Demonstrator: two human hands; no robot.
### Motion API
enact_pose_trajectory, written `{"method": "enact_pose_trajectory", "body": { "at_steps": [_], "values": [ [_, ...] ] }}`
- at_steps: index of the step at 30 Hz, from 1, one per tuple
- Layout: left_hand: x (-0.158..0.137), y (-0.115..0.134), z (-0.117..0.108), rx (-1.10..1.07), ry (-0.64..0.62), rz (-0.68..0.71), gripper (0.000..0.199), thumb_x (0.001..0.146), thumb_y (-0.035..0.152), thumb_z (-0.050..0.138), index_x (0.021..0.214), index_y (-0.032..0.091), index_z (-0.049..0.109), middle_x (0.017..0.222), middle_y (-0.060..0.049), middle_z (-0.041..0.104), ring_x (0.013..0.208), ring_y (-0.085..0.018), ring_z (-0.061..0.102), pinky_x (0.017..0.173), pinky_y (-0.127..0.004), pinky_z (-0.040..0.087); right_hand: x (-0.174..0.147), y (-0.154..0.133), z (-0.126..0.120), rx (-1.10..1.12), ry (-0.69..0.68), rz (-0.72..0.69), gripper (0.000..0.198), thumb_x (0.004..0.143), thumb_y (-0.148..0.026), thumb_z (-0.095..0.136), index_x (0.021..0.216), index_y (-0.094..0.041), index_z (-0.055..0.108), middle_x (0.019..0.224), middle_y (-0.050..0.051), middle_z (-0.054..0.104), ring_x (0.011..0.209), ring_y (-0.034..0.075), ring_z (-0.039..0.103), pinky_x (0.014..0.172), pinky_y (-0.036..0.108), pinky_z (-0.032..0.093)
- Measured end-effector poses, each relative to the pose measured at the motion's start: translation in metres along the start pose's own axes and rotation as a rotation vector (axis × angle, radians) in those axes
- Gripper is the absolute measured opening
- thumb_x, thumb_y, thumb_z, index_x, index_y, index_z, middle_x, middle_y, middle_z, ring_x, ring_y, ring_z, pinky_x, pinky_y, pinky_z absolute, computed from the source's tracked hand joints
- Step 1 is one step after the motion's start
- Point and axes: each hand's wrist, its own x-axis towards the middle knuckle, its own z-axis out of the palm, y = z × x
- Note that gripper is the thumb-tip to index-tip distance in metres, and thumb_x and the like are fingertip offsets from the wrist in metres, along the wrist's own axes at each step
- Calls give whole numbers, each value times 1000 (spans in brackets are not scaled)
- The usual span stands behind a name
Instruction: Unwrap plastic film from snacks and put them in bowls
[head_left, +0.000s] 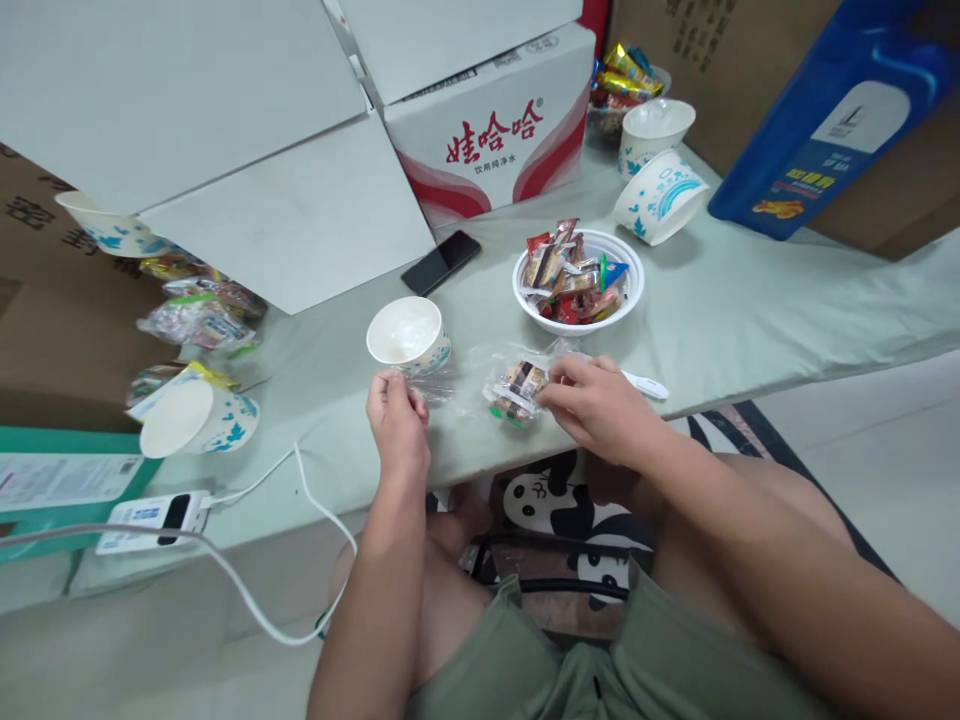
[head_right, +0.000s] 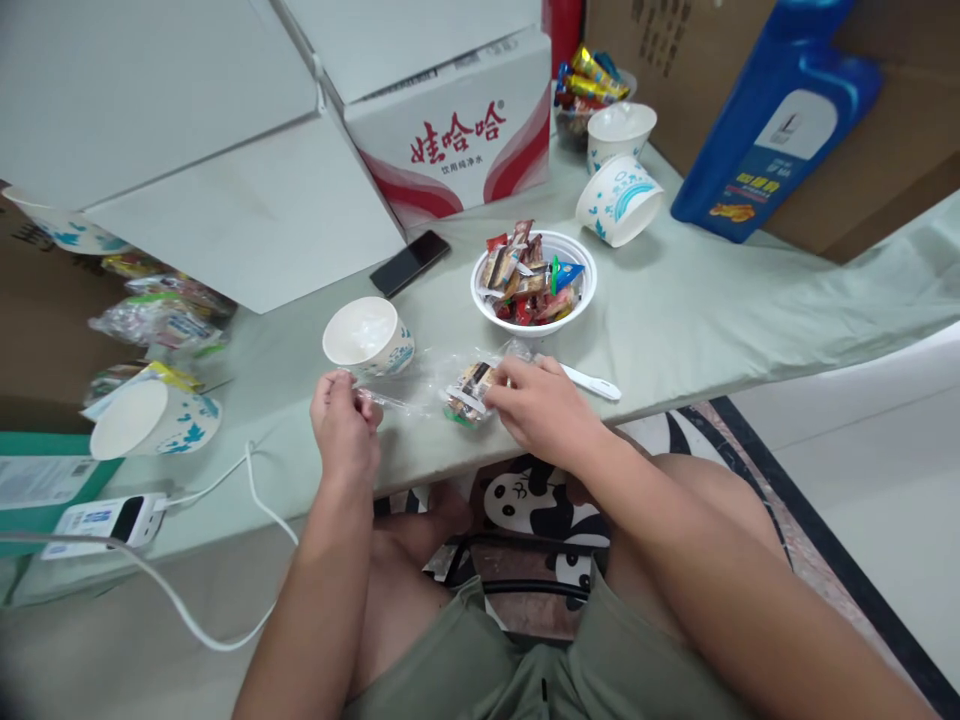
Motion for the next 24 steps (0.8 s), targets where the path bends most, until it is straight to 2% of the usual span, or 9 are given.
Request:
{"method": "enact_pose_trajectory", "body": {
  "at_steps": [5, 9, 11, 15, 17, 19, 21, 22, 24],
  "values": [
    [3, 4, 3, -50, 35, -42, 28, 83, 41, 65, 76, 22, 46, 52, 9, 41, 39, -5, 32, 38, -17, 22, -19, -8, -12, 13, -129, -21, 29, 98, -27, 47, 121, -19, 62, 83, 6, 71, 80, 21, 63, 79, 35, 34],
    [2, 2, 4, -13, 6, -47, 25, 84, 40, 62, 77, 23, 45, 52, 9, 42, 41, -6, 34, 39, -16, 24, -14, -11, -7, -129, -182, 31, 35, 100, -23, 39, 124, -17, 64, 81, 10, 73, 71, 22, 63, 80, 38, 35],
    [1, 0, 1, 85, -87, -140, 29, 87, 50, 55, 81, 23, 48, 49, 8, 44, 39, -8, 35, 39, -18, 23, -8, -11, -4, -184, -203, 96, 36, 99, -22, 39, 125, -17, 64, 76, 9, 72, 64, 21, 61, 77, 38, 35],
    [-1, -4, -11, 411, -448, -363, 57, 84, 75, 43, 76, 20, 56, 46, 3, 49, 38, -11, 40, 40, -22, 28, -1, -14, -4, -227, -197, 278, 33, 99, -28, 42, 122, -19, 64, 67, 6, 70, 58, 22, 57, 69, 36, 36],
    [-1, -4, -15, 546, -534, -261, 54, 79, 72, 56, 78, 18, 61, 56, -2, 60, 47, -14, 51, 46, -24, 37, -1, -16, -4, -193, -127, 296, 31, 97, -26, 44, 119, -20, 65, 83, 9, 72, 65, 22, 60, 65, 34, 37],
    [-2, -2, -16, 640, -506, -26, 47, 73, 60, 70, 92, 17, 66, 83, -7, 72, 67, -18, 63, 58, -27, 46, -2, -18, -2, -133, -50, 244, 34, 92, -19, 47, 122, -21, 64, 110, 12, 71, 79, 23, 64, 65, 33, 39],
    [-4, -2, -10, 696, -492, 200, 47, 69, 48, 77, 105, 19, 66, 107, -10, 72, 86, -21, 66, 68, -29, 49, -4, -19, 1, -86, -28, 184, 48, 87, -11, 49, 132, -23, 60, 129, 13, 63, 88, 23, 63, 69, 33, 43],
    [-5, -3, -5, 713, -524, 270, 46, 69, 44, 78, 106, 20, 66, 112, -9, 71, 90, -21, 66, 70, -30, 50, -4, -19, 2, -69, -38, 171, 55, 85, -8, 49, 137, -24, 56, 133, 13, 61, 89, 22, 63, 71, 33, 43],
    [-8, -7, 8, 748, -623, 289, 30, 74, 41, 74, 96, 21, 68, 99, -6, 73, 82, -20, 65, 68, -29, 48, -5, -18, 5, -44, -66, 176, 63, 83, -4, 47, 143, -25, 52, 124, 11, 64, 85, 21, 61, 72, 33, 44]
  ]
}}
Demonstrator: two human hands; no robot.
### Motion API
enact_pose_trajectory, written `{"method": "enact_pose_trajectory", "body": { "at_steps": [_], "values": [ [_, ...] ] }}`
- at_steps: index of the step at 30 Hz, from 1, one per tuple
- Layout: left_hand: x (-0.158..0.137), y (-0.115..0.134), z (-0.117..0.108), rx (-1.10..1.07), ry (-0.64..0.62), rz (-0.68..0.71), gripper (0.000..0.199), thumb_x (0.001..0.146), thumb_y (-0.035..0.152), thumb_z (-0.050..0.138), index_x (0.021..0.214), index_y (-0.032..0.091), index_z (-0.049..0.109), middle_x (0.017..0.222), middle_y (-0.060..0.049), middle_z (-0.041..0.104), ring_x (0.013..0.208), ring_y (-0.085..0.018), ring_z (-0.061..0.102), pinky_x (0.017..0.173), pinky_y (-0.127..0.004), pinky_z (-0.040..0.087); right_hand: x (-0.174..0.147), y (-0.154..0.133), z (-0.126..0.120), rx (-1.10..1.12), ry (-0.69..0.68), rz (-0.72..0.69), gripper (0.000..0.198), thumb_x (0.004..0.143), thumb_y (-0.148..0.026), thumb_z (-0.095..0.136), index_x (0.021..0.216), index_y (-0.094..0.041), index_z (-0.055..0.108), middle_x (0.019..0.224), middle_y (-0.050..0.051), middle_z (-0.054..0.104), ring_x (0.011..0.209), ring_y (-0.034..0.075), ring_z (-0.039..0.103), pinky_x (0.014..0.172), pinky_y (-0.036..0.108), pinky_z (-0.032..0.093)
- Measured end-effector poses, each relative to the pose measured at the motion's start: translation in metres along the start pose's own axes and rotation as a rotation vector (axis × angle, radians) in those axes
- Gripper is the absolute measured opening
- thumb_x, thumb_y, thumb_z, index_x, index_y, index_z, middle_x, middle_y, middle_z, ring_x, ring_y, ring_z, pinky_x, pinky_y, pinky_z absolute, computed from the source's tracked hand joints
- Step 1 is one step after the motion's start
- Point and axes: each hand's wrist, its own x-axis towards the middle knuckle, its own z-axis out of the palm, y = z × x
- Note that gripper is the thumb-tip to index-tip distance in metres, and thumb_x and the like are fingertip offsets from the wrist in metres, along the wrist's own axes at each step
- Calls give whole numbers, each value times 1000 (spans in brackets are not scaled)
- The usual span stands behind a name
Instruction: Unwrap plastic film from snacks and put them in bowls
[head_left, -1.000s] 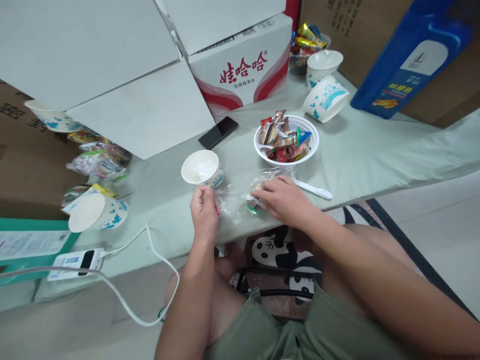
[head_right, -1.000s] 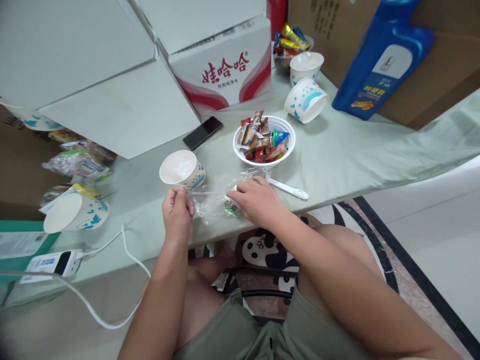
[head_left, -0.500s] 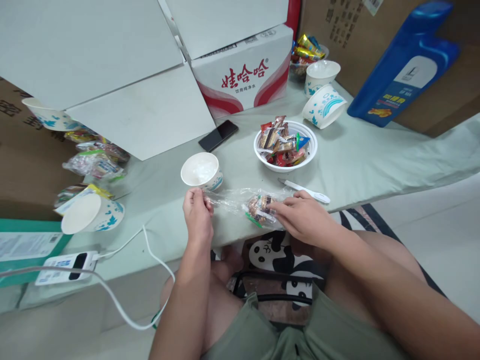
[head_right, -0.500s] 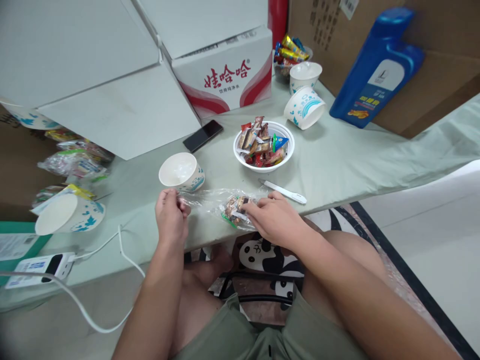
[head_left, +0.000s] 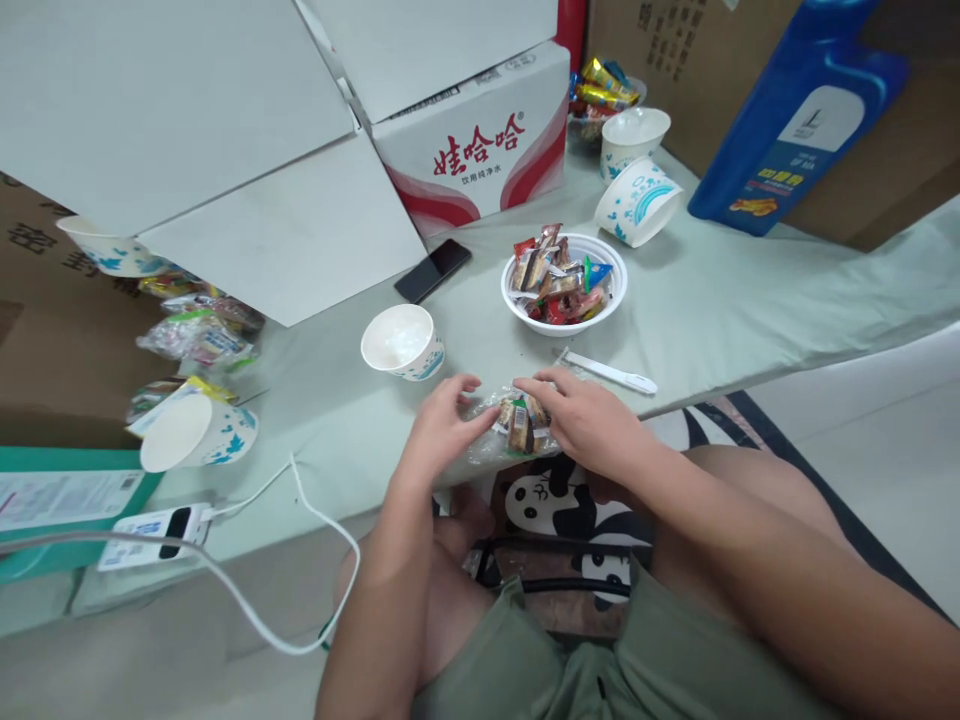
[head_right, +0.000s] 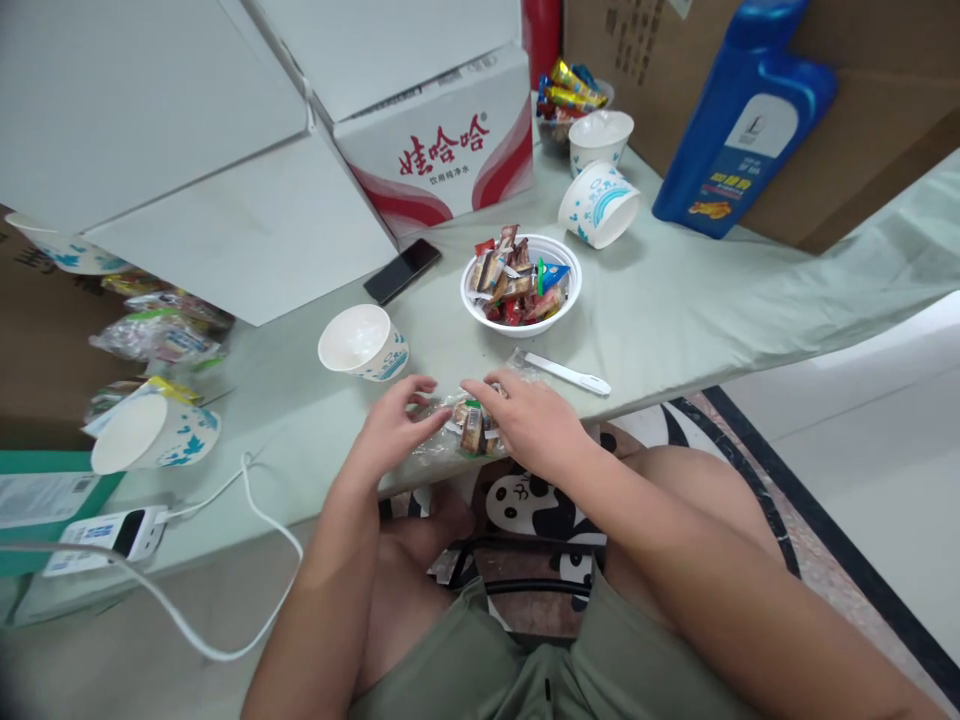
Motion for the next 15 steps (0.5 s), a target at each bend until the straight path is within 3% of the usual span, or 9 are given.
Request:
{"method": "enact_pose_trajectory", "body": {
  "at_steps": [2, 5, 8, 12, 14, 15],
  "values": [
    [8, 4, 12, -6, -41, -49, 18, 81, 37, 65, 76, 20, 64, 73, -2, 68, 66, -16, 61, 62, -27, 44, -1, 3, 1, 23, 7, 0, 60, 84, -2, 44, 139, -24, 56, 104, 9, 66, 83, 22, 58, 73, 33, 43],
    [19, 6, 22, -168, 42, -174, 27, 84, 34, 56, 61, 20, 54, 57, 1, 60, 50, -12, 51, 53, -24, 38, -3, 8, -2, 42, 144, 1, 38, 88, -7, 42, 110, -20, 69, 89, 8, 61, 79, 21, 54, 71, 32, 42],
    [26, 5, 17, -446, 167, -341, 26, 84, 36, 55, 65, 19, 53, 65, 1, 62, 43, -8, 46, 45, -21, 33, -5, 14, -9, 73, 304, 1, 28, 90, -12, 42, 83, -20, 68, 90, 9, 59, 77, 19, 51, 68, 31, 41],
    [26, 4, 3, -698, 261, -549, 21, 83, 38, 58, 76, 19, 52, 78, 1, 65, 42, -5, 46, 38, -18, 22, -2, 24, -19, 134, 408, 12, 27, 87, -9, 45, 76, -21, 67, 99, 10, 65, 89, 22, 58, 77, 34, 45],
    [23, 4, 0, -763, 269, -582, 21, 82, 38, 61, 81, 19, 53, 86, -1, 67, 49, -6, 54, 37, -17, 23, -2, 31, -24, 136, 347, 10, 26, 82, -8, 48, 70, -21, 68, 107, 9, 69, 102, 26, 60, 87, 41, 45],
    [21, 4, -1, -785, 274, -579, 21, 82, 39, 62, 83, 19, 54, 90, -2, 68, 55, -7, 59, 38, -16, 25, -3, 34, -26, 136, 252, -4, 26, 78, -8, 50, 66, -21, 68, 108, 8, 71, 109, 29, 60, 91, 44, 43]
  ]
}}
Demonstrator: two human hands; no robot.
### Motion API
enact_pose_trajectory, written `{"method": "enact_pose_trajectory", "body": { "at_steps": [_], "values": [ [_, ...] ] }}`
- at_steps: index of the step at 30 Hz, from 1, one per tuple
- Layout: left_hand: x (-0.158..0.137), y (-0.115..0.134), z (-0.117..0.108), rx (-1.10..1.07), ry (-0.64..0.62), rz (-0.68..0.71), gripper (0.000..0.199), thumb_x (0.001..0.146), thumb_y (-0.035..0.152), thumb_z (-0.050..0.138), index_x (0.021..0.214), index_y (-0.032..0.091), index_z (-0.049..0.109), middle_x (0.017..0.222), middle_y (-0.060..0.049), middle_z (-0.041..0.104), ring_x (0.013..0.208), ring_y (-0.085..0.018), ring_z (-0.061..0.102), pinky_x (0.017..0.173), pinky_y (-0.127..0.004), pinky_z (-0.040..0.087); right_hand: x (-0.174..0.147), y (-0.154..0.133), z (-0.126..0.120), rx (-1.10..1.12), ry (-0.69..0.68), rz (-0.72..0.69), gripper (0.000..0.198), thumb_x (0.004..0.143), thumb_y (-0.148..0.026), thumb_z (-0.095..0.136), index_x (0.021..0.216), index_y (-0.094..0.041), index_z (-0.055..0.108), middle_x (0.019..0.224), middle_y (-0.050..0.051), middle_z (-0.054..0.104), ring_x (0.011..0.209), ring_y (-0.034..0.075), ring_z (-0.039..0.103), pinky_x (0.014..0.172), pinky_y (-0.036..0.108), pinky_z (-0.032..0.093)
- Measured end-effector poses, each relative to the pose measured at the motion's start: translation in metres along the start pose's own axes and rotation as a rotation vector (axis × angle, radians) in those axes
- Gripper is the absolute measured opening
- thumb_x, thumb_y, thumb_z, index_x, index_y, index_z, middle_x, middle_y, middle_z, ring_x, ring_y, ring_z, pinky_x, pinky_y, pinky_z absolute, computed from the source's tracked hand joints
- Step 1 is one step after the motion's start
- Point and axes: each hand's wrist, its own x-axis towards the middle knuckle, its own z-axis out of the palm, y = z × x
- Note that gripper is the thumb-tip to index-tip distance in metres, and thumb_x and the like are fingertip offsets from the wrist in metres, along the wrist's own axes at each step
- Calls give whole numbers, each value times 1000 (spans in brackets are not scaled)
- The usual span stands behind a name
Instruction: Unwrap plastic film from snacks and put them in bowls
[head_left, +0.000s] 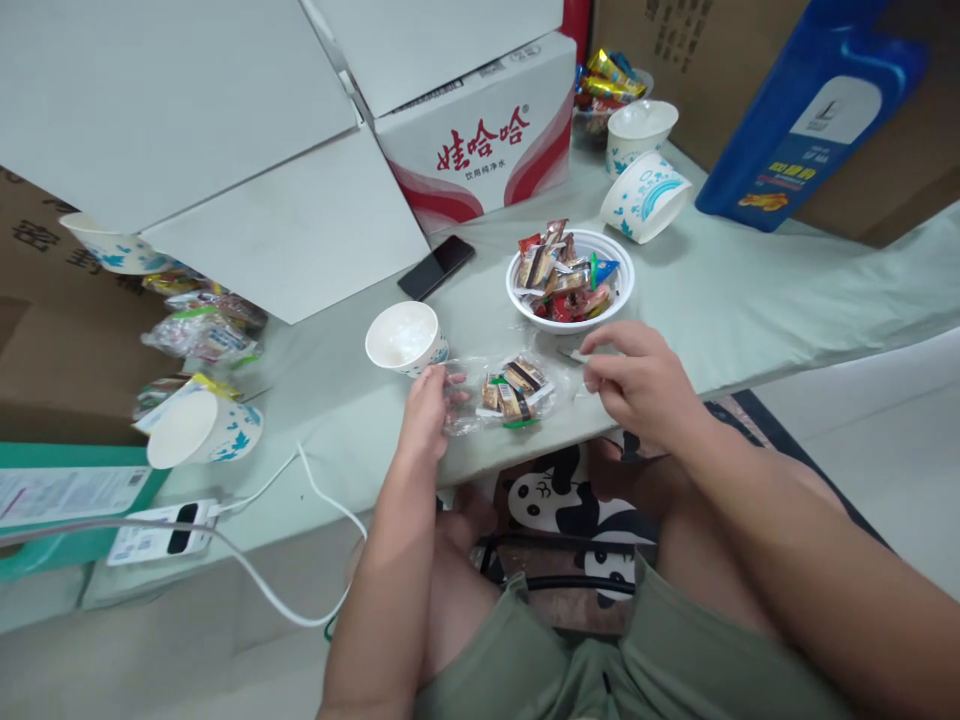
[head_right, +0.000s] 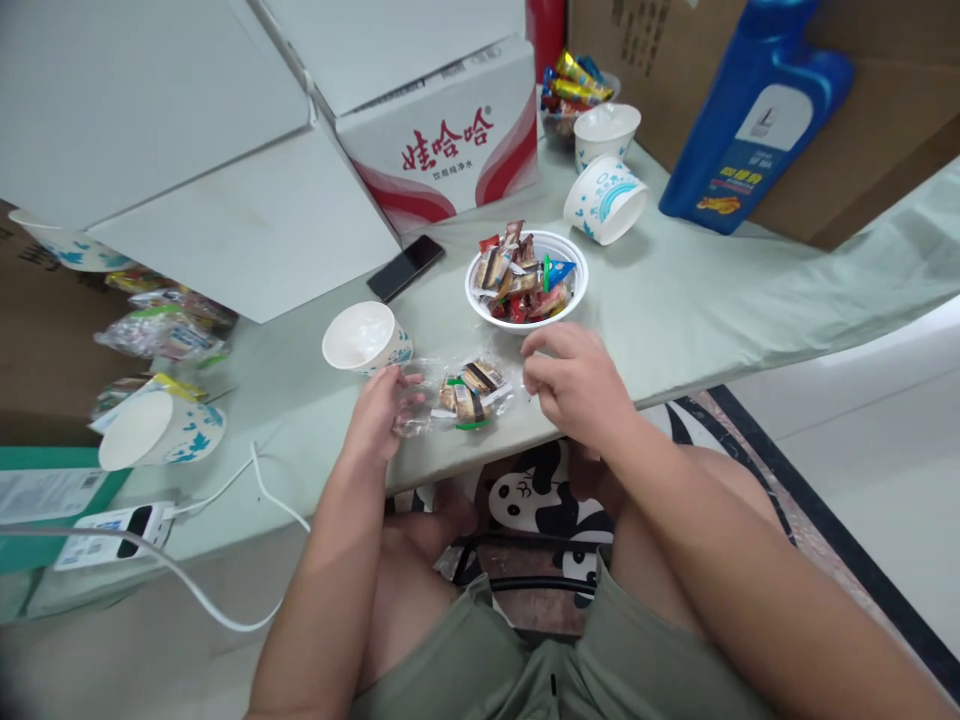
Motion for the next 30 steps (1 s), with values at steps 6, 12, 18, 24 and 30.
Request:
{"method": "enact_pose_trajectory", "body": {
  "at_steps": [6, 12, 18, 24, 30],
  "values": [
    [-6, -4, -4, -42, -34, 21, 26, 84, 43, 65, 88, 20, 55, 105, -6, 71, 86, -14, 70, 43, -15, 28, -3, 1, -15, -28, -340, 127, 36, 86, -26, 54, 54, -25, 71, 115, 2, 76, 128, 37, 54, 102, 60, 35],
    [-8, -3, -2, -19, -125, -35, 30, 83, 45, 66, 86, 21, 47, 98, -7, 75, 86, -20, 75, 54, -19, 43, 12, -44, 12, 331, 219, 80, 25, 92, -29, 56, 78, -23, 75, 89, 7, 75, 86, 21, 68, 81, 36, 53],
    [-14, 0, 4, -32, -122, -53, 29, 83, 39, 64, 79, 23, 40, 83, -4, 75, 76, -20, 75, 50, -18, 42, 40, -52, 57, 364, -111, 217, 54, 81, -19, 63, 135, -12, 61, 130, 15, 69, 119, 28, 64, 103, 42, 49],
    [-18, -2, -1, 15, -109, -104, 25, 86, 39, 60, 85, 24, 41, 73, -4, 74, 65, -23, 75, 52, -23, 49, 20, -54, 55, 87, -53, 158, 37, 89, -24, 57, 123, -13, 65, 125, 17, 66, 119, 33, 58, 105, 48, 46],
    [-23, 4, 2, -121, -188, -154, 21, 85, 35, 61, 92, 24, 45, 78, -6, 75, 68, -24, 76, 41, -18, 41, 8, -60, 59, 72, -175, 262, 58, 84, -35, 64, 136, -10, 52, 135, 21, 58, 124, 36, 56, 104, 49, 47]
  ]
}}
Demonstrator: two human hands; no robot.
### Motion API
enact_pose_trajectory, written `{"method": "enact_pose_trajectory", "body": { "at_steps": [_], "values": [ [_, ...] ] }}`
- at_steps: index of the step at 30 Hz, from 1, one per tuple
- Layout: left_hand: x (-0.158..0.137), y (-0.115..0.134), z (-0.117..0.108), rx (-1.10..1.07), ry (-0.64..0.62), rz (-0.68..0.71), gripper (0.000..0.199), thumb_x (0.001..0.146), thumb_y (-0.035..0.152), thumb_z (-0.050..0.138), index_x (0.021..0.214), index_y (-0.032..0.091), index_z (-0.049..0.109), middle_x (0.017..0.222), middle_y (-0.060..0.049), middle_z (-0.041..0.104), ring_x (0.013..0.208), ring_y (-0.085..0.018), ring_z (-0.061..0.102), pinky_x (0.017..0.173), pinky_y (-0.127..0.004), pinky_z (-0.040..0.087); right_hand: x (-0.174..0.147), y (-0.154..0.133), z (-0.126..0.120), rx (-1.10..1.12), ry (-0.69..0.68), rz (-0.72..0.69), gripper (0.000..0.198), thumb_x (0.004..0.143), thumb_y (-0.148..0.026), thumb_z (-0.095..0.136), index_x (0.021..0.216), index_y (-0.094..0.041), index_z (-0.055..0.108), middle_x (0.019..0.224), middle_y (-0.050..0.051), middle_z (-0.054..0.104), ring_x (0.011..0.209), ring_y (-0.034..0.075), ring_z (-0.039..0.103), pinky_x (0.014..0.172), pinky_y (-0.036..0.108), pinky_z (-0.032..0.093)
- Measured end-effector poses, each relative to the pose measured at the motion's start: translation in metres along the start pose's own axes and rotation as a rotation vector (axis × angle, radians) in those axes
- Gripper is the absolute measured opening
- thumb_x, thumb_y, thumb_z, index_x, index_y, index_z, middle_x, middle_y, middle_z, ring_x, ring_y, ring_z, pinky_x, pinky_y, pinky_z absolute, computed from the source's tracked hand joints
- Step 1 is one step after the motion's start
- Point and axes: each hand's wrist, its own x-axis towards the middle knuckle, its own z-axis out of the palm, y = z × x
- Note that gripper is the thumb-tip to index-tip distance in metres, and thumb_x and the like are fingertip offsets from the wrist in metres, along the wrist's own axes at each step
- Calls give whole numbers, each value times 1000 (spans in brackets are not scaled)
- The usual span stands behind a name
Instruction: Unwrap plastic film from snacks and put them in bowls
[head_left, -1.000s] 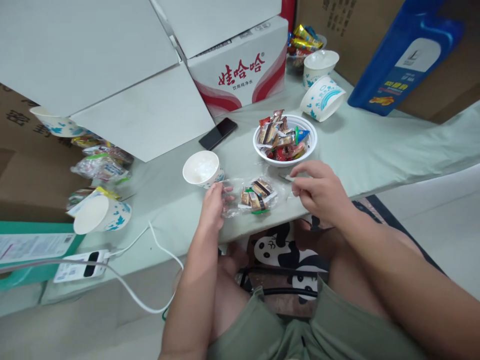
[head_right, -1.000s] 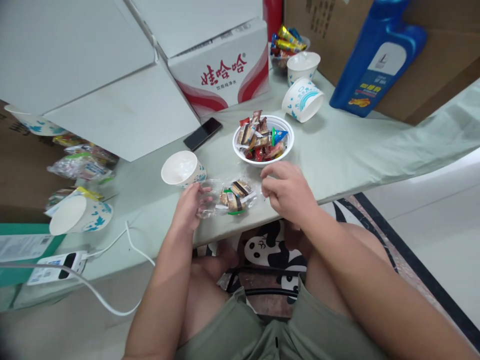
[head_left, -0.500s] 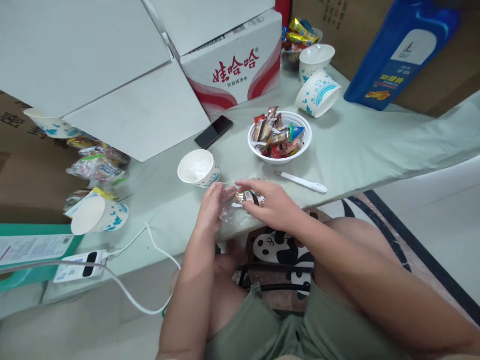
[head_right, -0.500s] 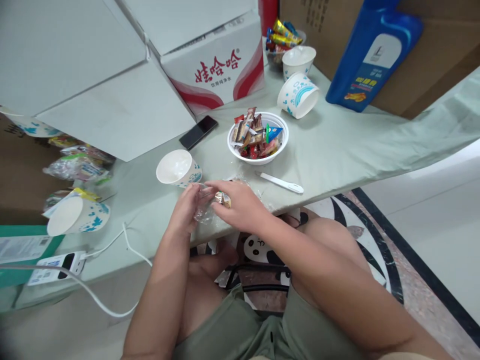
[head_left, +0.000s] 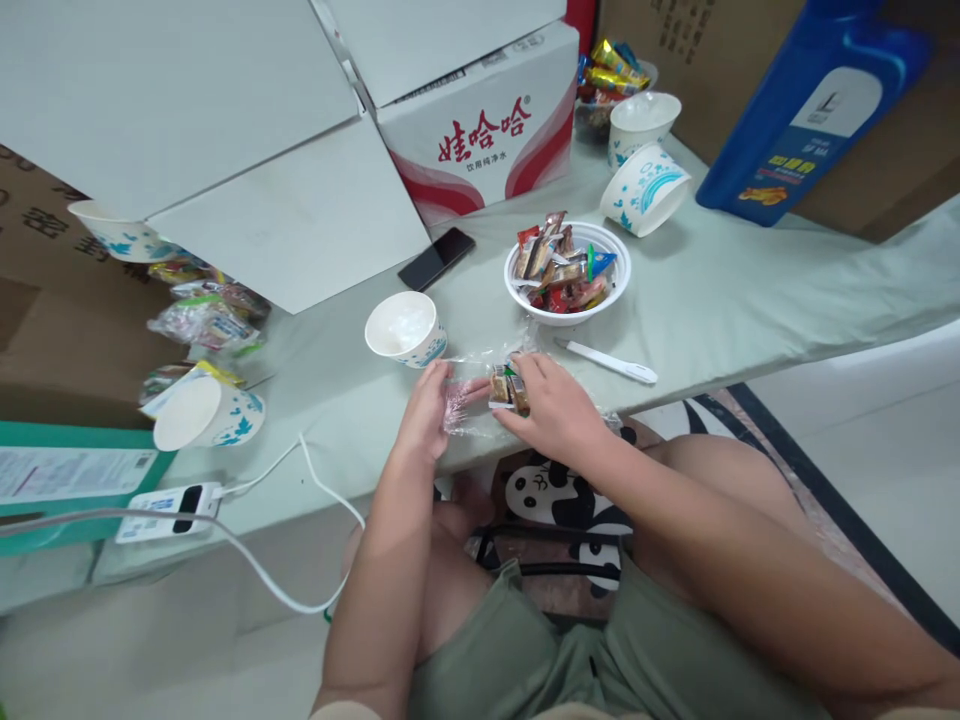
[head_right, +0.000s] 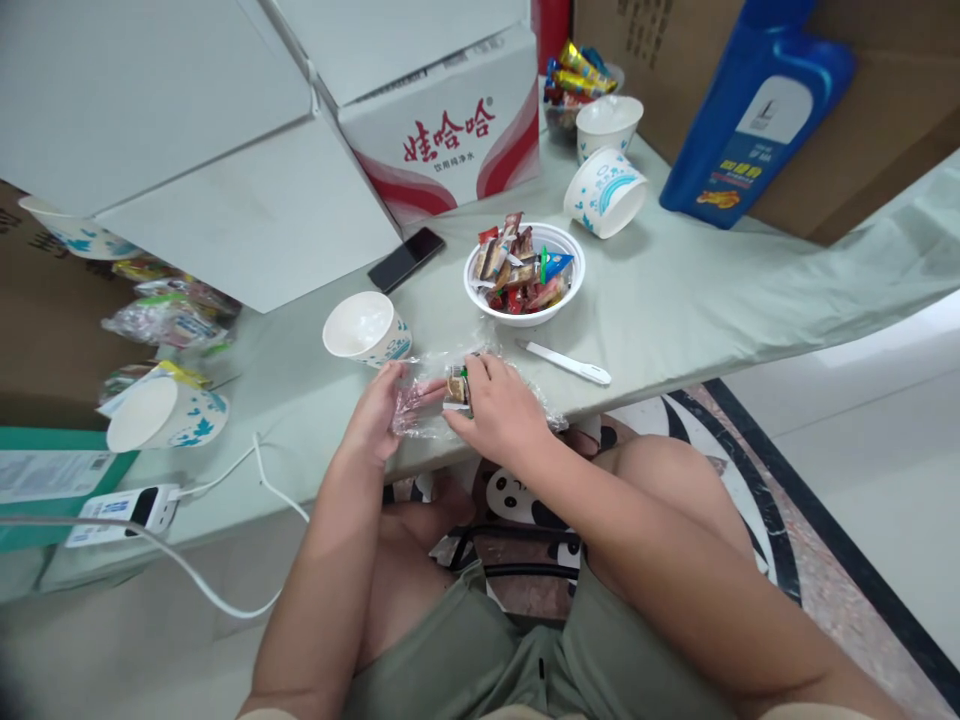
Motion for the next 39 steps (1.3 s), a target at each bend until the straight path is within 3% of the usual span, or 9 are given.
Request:
{"method": "enact_pose_trajectory", "body": {
  "at_steps": [4, 7, 10, 16, 22, 27, 33, 36, 39],
  "values": [
    [-3, 0, 2, -60, -77, -59, 28, 82, 39, 66, 96, 24, 46, 88, -9, 77, 73, -23, 77, 33, -12, 22, 4, 3, -1, 14, -36, 83, 79, 81, -42, 68, 148, -10, 41, 146, 22, 50, 130, 39, 52, 107, 52, 46],
    [-4, -4, 3, -96, -186, -76, 30, 82, 40, 69, 91, 24, 45, 92, -8, 76, 73, -20, 75, 32, -11, 23, 6, 8, -1, -16, -45, 93, 84, 78, -42, 70, 150, -11, 39, 148, 23, 49, 133, 40, 49, 109, 53, 43],
    [-5, -7, 5, -107, -255, -53, 32, 83, 41, 69, 85, 23, 42, 94, -7, 76, 59, -12, 68, 31, -11, 23, 9, 16, -3, -30, -50, 126, 76, 80, -34, 65, 149, -13, 39, 144, 23, 52, 129, 39, 54, 103, 52, 47],
    [-5, -1, 3, -65, -193, -30, 32, 84, 39, 67, 84, 23, 40, 90, -6, 74, 43, -6, 54, 32, -11, 19, 14, 30, -17, 3, -54, 162, 62, 82, -28, 57, 141, -16, 47, 125, 17, 67, 112, 34, 64, 92, 43, 51],
    [-3, -1, 1, -39, -142, 15, 37, 79, 44, 71, 82, 23, 41, 85, -4, 73, 40, -5, 50, 32, -13, 20, 21, 33, -16, -102, 29, 166, 59, 79, -28, 58, 135, -13, 52, 111, 19, 72, 98, 37, 68, 77, 43, 51],
    [0, -1, -5, -37, -32, 76, 29, 84, 38, 64, 82, 23, 39, 85, -4, 73, 37, -4, 43, 32, -14, 18, 11, 32, -33, 87, 49, 170, 54, 77, -30, 62, 130, -20, 58, 107, 13, 74, 93, 33, 69, 78, 42, 53],
    [4, -2, -14, -13, 2, 101, 23, 85, 32, 61, 79, 21, 42, 85, -8, 76, 39, -3, 43, 36, -14, 26, -13, 43, -68, 441, 220, 189, 57, 76, -37, 67, 130, -23, 57, 106, 8, 72, 85, 26, 68, 74, 42, 56],
    [4, 0, -12, 4, -16, 101, 21, 87, 31, 59, 78, 20, 43, 82, -9, 76, 39, -3, 42, 38, -13, 29, -6, 48, -88, 392, 382, 191, 56, 78, -40, 67, 130, -24, 55, 105, 8, 70, 87, 27, 67, 76, 45, 56],
    [4, 4, -10, 12, -25, 99, 19, 90, 29, 56, 79, 20, 44, 79, -9, 76, 39, -3, 43, 39, -13, 29, 23, 50, -113, 252, 511, 170, 52, 78, -35, 68, 128, -24, 56, 107, 10, 70, 90, 28, 66, 81, 46, 54]
  ]
}}
